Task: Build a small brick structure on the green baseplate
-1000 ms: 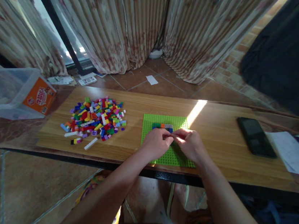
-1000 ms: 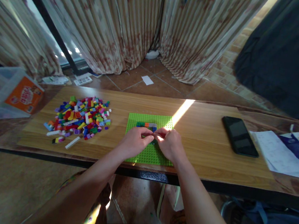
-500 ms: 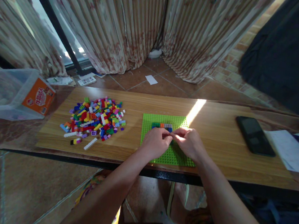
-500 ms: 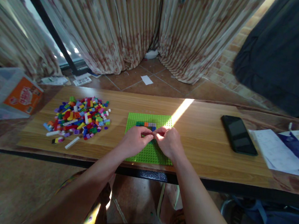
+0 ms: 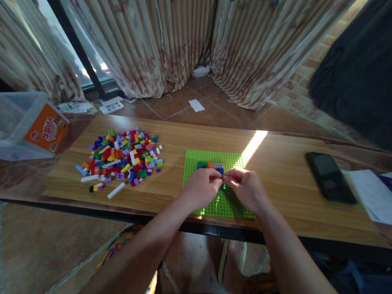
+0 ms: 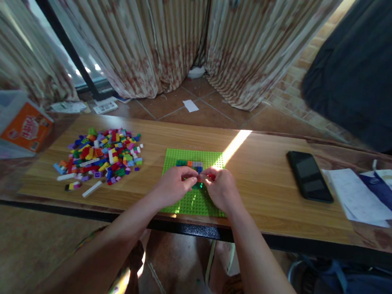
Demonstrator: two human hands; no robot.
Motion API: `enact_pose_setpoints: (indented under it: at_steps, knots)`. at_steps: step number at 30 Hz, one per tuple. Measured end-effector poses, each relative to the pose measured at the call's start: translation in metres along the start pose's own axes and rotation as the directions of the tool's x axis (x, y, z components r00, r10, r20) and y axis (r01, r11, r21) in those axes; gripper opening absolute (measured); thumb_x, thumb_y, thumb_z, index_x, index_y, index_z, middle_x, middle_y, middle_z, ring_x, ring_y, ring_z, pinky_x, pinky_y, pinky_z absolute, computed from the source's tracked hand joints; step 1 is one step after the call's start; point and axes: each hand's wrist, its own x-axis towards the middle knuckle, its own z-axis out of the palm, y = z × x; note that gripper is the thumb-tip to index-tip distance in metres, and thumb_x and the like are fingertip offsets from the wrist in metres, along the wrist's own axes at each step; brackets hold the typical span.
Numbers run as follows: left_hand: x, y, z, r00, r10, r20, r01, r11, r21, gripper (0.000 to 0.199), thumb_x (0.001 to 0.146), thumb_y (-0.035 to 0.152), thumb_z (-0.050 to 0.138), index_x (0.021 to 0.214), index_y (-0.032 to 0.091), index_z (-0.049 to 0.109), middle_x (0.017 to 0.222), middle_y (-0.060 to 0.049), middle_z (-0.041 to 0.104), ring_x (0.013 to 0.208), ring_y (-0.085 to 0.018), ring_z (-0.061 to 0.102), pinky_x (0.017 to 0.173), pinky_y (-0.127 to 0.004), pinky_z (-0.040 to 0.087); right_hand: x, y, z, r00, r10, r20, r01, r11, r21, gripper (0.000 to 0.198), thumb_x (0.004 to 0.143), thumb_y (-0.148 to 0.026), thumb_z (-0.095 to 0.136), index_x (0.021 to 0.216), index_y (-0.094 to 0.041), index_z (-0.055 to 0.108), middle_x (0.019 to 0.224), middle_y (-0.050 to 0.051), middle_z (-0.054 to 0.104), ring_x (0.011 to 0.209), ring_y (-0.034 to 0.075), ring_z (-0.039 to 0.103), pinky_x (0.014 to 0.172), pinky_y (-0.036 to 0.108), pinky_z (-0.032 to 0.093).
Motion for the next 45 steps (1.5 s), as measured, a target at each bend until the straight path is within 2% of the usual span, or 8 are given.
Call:
enact_pose_setpoints:
  at_steps: [3, 6, 13, 23, 32, 45]
  knots:
    - [-0.003, 0.002, 0.000, 1.000, -0.006, -0.027, 0.007, 0.999, 0.043, 0.022, 0.084, 0.020, 0.055, 0.099, 0.016, 0.070, 0.096, -0.008, 0.073, 0.083, -0.019, 0.065, 0.080, -0.032, 0.050, 0.001, 0.004, -0.007, 1.000, 0.015, -0.012, -0.016, 1.000, -0.010, 0.031, 0.078, -0.044, 0.059, 0.082, -0.017, 0.074, 0.063, 0.002, 0.067, 0.055, 0.013, 0.056, 0.052, 0.025, 0.038]
    - [-0.007, 0.002, 0.000, 0.998, 0.008, -0.061, 0.001, 0.987, 0.158, 0.021, 0.082, 0.018, 0.058, 0.101, 0.017, 0.069, 0.099, -0.008, 0.072, 0.089, -0.021, 0.065, 0.085, -0.034, 0.049, 0.002, 0.009, -0.013, 0.997, 0.041, -0.072, -0.042, 0.999, -0.019, 0.031, 0.075, -0.045, 0.061, 0.079, -0.016, 0.073, 0.062, 0.002, 0.066, 0.054, 0.013, 0.055, 0.052, 0.025, 0.037]
    - [-0.013, -0.003, 0.007, 0.989, 0.133, -0.061, -0.102, 0.926, 0.363, 0.018, 0.082, 0.018, 0.059, 0.096, 0.021, 0.070, 0.100, -0.006, 0.069, 0.090, -0.021, 0.064, 0.084, -0.033, 0.049, -0.002, 0.002, -0.010, 0.997, 0.061, -0.036, -0.062, 0.997, -0.040, 0.020, 0.074, -0.033, 0.062, 0.079, -0.018, 0.075, 0.063, 0.002, 0.068, 0.056, 0.013, 0.057, 0.054, 0.025, 0.039]
    - [-0.013, -0.002, 0.007, 0.986, 0.164, -0.041, -0.135, 0.908, 0.396, 0.018, 0.085, 0.018, 0.054, 0.086, 0.020, 0.072, 0.095, -0.003, 0.070, 0.087, -0.018, 0.064, 0.080, -0.029, 0.048, -0.003, -0.003, -0.005, 0.999, 0.035, -0.036, -0.039, 0.995, -0.091, 0.022, 0.078, -0.032, 0.059, 0.083, -0.021, 0.077, 0.068, 0.002, 0.072, 0.063, 0.016, 0.062, 0.059, 0.026, 0.040]
    - [-0.011, 0.000, 0.007, 0.989, 0.145, -0.020, -0.123, 0.898, 0.422, 0.020, 0.085, 0.017, 0.052, 0.084, 0.021, 0.072, 0.095, -0.001, 0.071, 0.087, -0.018, 0.064, 0.077, -0.028, 0.047, -0.001, -0.005, 0.001, 0.999, 0.034, -0.014, -0.035, 0.998, -0.043, 0.018, 0.078, -0.028, 0.061, 0.083, -0.020, 0.077, 0.071, 0.002, 0.073, 0.067, 0.018, 0.063, 0.062, 0.028, 0.042]
    - [-0.013, -0.002, 0.008, 0.987, 0.156, -0.043, -0.125, 0.906, 0.405, 0.019, 0.085, 0.017, 0.052, 0.087, 0.021, 0.071, 0.095, -0.002, 0.070, 0.088, -0.016, 0.063, 0.079, -0.027, 0.047, -0.003, -0.009, 0.007, 0.991, 0.068, -0.119, -0.075, 0.995, -0.060, 0.012, 0.073, -0.028, 0.065, 0.072, -0.020, 0.074, 0.064, 0.002, 0.069, 0.060, 0.015, 0.060, 0.058, 0.026, 0.040]
